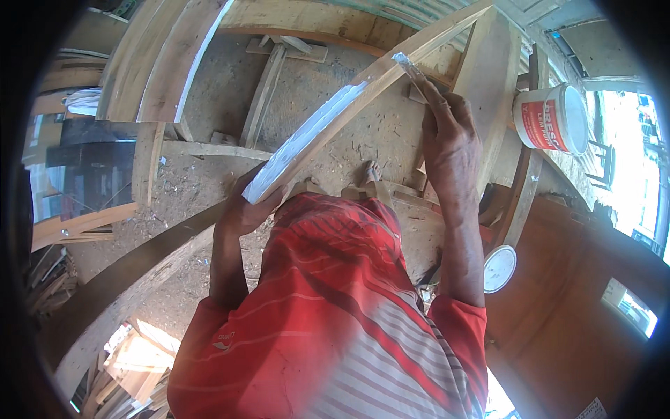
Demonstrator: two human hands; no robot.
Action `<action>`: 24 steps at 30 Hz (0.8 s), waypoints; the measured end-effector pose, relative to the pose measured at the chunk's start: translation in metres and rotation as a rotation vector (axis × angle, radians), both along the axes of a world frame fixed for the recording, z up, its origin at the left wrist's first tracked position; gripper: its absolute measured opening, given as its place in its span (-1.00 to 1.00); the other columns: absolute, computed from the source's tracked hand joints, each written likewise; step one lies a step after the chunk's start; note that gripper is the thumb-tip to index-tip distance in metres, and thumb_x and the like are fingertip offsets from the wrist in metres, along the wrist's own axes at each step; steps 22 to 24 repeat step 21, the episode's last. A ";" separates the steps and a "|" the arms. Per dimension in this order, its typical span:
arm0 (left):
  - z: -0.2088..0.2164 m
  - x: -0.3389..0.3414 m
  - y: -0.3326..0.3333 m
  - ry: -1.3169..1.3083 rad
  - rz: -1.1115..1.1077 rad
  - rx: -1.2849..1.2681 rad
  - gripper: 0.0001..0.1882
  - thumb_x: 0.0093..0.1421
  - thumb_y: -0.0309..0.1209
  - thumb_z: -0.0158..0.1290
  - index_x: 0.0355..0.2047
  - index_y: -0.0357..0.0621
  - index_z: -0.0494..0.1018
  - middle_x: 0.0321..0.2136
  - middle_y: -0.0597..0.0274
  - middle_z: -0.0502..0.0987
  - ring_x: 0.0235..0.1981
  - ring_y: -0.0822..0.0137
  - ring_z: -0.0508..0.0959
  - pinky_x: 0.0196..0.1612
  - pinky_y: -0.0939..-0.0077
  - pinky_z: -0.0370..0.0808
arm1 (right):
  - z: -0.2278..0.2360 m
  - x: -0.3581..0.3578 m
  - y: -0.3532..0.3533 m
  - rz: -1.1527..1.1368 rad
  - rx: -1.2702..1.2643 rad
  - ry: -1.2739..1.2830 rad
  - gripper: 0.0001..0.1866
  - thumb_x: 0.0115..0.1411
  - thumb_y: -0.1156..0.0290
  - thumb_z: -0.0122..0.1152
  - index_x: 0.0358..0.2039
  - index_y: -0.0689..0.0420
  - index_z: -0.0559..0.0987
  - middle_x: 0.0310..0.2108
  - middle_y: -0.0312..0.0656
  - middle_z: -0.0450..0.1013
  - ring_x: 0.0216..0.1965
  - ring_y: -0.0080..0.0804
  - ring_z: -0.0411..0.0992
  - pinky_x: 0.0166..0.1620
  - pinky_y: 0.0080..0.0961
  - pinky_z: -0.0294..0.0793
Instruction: The person applies glue to the edge of a wooden board using a stick applicator, joins it to another wooden panel, and then spreads glue along the edge of another wooden board.
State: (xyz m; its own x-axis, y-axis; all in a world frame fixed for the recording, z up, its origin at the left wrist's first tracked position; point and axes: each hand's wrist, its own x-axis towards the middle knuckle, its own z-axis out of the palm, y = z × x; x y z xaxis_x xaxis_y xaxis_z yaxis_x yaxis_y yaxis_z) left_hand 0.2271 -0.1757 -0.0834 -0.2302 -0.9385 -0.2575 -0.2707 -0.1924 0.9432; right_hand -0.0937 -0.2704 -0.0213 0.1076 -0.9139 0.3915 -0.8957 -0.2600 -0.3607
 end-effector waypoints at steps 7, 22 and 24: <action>0.000 -0.006 0.005 0.021 0.050 0.124 -0.45 0.26 -0.58 0.08 0.28 -0.20 0.38 -0.13 0.16 0.60 -0.23 0.46 0.56 -0.21 0.51 0.54 | 0.004 -0.002 -0.015 0.066 0.025 -0.086 -0.65 0.29 0.53 0.23 0.06 -0.06 0.65 -0.17 -0.12 0.56 -0.22 -0.11 0.60 -0.20 -0.22 0.59; 0.010 -0.006 0.001 -0.002 0.099 0.214 -0.46 0.26 -0.40 0.22 0.22 -0.25 0.40 -0.02 0.07 0.59 0.01 0.36 0.53 0.07 0.35 0.50 | 0.012 -0.016 -0.018 0.221 0.111 -0.059 -0.62 0.25 0.57 0.22 0.07 -0.03 0.63 -0.20 -0.12 0.56 -0.29 -0.14 0.60 -0.26 -0.24 0.59; 0.010 -0.006 0.001 -0.002 0.099 0.214 -0.46 0.26 -0.40 0.22 0.22 -0.25 0.40 -0.02 0.07 0.59 0.01 0.36 0.53 0.07 0.35 0.50 | 0.012 -0.016 -0.018 0.221 0.111 -0.059 -0.62 0.25 0.57 0.22 0.07 -0.03 0.63 -0.20 -0.12 0.56 -0.29 -0.14 0.60 -0.26 -0.24 0.59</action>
